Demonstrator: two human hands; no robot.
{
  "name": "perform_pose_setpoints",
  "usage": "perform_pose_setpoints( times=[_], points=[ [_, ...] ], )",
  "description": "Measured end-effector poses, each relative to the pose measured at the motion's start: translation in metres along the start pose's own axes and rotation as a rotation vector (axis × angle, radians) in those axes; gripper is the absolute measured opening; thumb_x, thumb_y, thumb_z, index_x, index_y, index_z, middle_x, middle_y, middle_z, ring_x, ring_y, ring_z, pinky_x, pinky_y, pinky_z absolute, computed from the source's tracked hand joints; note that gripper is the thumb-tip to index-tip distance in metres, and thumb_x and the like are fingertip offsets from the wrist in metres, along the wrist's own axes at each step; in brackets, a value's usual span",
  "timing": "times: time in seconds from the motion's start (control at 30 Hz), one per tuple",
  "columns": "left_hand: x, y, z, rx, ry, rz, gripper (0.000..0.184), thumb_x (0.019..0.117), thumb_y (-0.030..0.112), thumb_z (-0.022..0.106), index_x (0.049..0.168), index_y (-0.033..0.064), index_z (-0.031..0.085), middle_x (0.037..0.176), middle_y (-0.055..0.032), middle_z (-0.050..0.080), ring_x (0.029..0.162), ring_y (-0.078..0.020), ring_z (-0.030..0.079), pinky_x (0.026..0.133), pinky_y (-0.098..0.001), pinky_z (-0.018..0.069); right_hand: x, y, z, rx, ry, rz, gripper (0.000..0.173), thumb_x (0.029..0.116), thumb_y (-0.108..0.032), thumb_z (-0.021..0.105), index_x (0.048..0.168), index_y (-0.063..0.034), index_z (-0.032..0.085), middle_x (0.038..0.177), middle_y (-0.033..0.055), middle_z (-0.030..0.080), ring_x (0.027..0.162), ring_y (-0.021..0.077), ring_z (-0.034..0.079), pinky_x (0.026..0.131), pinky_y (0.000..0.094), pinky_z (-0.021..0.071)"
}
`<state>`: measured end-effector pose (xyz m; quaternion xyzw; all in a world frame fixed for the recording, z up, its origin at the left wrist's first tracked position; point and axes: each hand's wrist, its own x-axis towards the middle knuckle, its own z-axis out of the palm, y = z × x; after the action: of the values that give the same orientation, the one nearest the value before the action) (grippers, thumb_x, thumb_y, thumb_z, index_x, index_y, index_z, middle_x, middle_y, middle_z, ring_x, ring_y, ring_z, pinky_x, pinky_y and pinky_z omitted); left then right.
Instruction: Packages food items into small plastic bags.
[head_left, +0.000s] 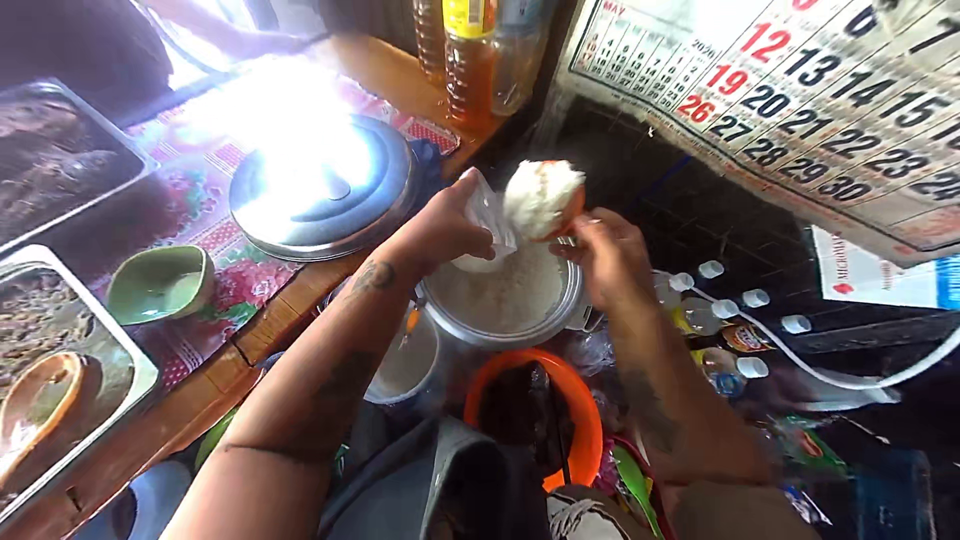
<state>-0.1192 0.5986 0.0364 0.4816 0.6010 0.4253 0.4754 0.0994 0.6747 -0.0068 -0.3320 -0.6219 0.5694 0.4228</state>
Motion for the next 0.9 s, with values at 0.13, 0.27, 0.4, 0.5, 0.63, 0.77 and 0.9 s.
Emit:
perform_pose_setpoints(
  times=[0.13,0.27,0.4,0.5,0.63,0.77,0.9],
  points=[
    [-0.006,0.009,0.013,0.034,-0.030,0.039,0.104,0.0723,-0.017,0.070,0.161,0.0074,0.022,0.130,-0.0212,0.060,0.088,-0.0249,0.072,0.072,-0.0392,0.0636,0.000,0.006,0.034,-0.762,-0.177,-0.328,0.017,0.0913,-0.015,0.068,0.086,0.0008,0.071,0.110,0.0221,0.069,0.101,0.0345,0.068,0.085,0.0530,0.0569],
    [-0.014,0.005,0.020,0.066,-0.012,0.036,0.106,0.0755,-0.015,0.071,0.163,0.0102,0.018,0.134,-0.0215,0.059,0.089,-0.0241,0.071,0.073,-0.0400,0.0626,-0.005,-0.015,0.051,-1.090,-0.268,-0.405,0.022,0.0796,-0.016,0.081,0.094,-0.0011,0.075,0.134,0.0323,0.057,0.126,0.0491,0.054,0.094,0.0603,0.0528],
    [-0.016,0.001,0.024,0.020,-0.002,0.062,0.100,0.0792,-0.018,0.067,0.163,0.0119,0.021,0.133,-0.0217,0.059,0.078,-0.0224,0.069,0.066,-0.0377,0.0605,0.003,-0.022,0.056,-1.193,-0.280,-0.395,0.027,0.0759,-0.016,0.084,0.096,-0.0004,0.075,0.134,0.0334,0.056,0.125,0.0494,0.054,0.091,0.0604,0.0530],
    [-0.015,-0.004,0.024,-0.072,0.015,0.103,0.105,0.0764,-0.017,0.068,0.164,0.0134,0.018,0.131,-0.0225,0.060,0.077,-0.0228,0.069,0.064,-0.0376,0.0607,0.005,-0.023,0.057,-1.240,-0.262,-0.410,0.023,0.0789,-0.014,0.082,0.096,-0.0001,0.075,0.134,0.0332,0.055,0.124,0.0496,0.054,0.088,0.0602,0.0543],
    [-0.013,-0.017,0.024,-0.193,0.038,0.126,0.103,0.0775,-0.019,0.064,0.164,0.0178,0.022,0.136,-0.0222,0.056,0.081,-0.0248,0.069,0.065,-0.0387,0.0602,0.008,-0.028,0.056,-1.299,-0.231,-0.437,0.015,0.0857,-0.013,0.075,0.094,-0.0009,0.076,0.132,0.0323,0.057,0.123,0.0496,0.055,0.088,0.0610,0.0537],
    [-0.018,-0.028,0.019,-0.382,0.108,0.143,0.094,0.0790,-0.019,0.059,0.161,0.0163,0.029,0.142,-0.0163,0.054,0.076,-0.0161,0.065,0.061,-0.0297,0.0562,0.005,-0.054,0.030,-1.029,-0.169,-0.551,0.021,0.0923,-0.019,0.069,0.087,0.0018,0.071,0.122,0.0287,0.065,0.114,0.0430,0.063,0.091,0.0602,0.0530],
    [-0.046,-0.036,0.019,-0.482,0.096,0.164,0.094,0.0808,-0.015,0.053,0.164,0.0119,0.019,0.157,-0.0131,0.042,0.075,-0.0084,0.062,0.061,-0.0241,0.0531,0.010,-0.054,-0.009,-0.470,0.086,-0.383,0.025,0.1012,-0.023,0.058,0.103,0.0018,0.064,0.097,0.0063,0.064,0.088,0.0107,0.065,0.081,0.0347,0.0595]
  ],
)
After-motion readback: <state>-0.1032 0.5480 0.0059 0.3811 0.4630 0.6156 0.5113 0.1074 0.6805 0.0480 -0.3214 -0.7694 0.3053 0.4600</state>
